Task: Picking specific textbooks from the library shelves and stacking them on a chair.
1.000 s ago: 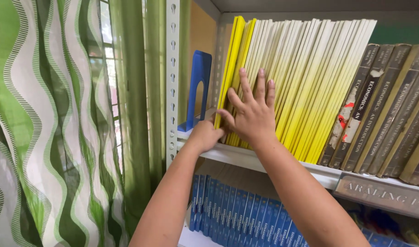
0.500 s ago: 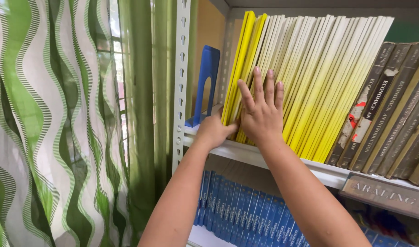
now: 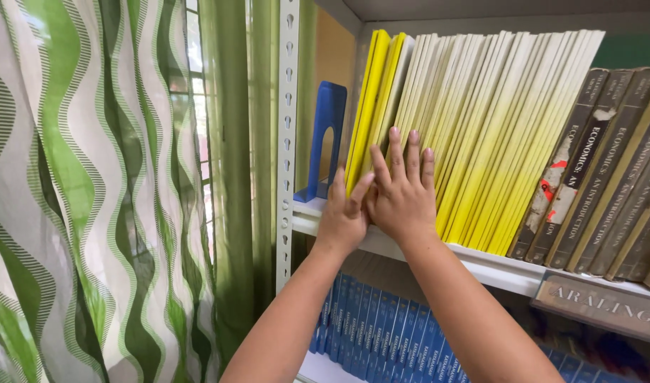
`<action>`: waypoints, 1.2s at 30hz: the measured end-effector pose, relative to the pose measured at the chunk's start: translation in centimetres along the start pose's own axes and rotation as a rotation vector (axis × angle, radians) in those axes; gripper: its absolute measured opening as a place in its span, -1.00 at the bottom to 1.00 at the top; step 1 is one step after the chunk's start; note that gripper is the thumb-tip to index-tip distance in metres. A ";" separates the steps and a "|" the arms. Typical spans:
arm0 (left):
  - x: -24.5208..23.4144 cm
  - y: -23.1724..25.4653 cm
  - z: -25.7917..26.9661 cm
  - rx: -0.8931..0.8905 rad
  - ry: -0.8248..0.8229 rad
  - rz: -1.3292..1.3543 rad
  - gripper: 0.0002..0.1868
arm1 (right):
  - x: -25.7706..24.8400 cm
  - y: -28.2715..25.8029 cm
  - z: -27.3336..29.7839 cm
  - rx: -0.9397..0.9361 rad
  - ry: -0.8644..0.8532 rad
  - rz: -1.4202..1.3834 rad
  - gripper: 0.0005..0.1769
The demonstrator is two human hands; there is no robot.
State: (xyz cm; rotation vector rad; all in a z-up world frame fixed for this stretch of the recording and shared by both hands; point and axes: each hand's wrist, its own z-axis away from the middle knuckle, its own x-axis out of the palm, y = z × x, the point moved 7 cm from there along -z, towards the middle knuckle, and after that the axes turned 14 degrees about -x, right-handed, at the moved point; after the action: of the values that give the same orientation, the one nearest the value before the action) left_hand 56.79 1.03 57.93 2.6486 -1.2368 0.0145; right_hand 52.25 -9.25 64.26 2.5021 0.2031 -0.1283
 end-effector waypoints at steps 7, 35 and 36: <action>-0.4 1.5 -3.0 -0.188 -0.206 -0.169 -0.27 | 0.5 0.4 0.1 0.021 -0.005 0.089 -0.58; 1.7 -3.1 -4.7 -0.664 -0.256 -0.021 -0.02 | 0.3 -0.2 0.4 -0.035 0.033 0.092 -0.76; 1.8 -3.2 -4.8 -0.671 -0.258 -0.026 -0.02 | 0.2 -0.2 0.2 -0.035 0.028 0.084 -0.76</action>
State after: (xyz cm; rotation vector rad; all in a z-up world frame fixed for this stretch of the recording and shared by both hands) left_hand 60.74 2.62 62.14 2.1118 -1.0325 -0.6461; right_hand 52.38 -9.22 63.94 2.4741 0.1106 -0.0547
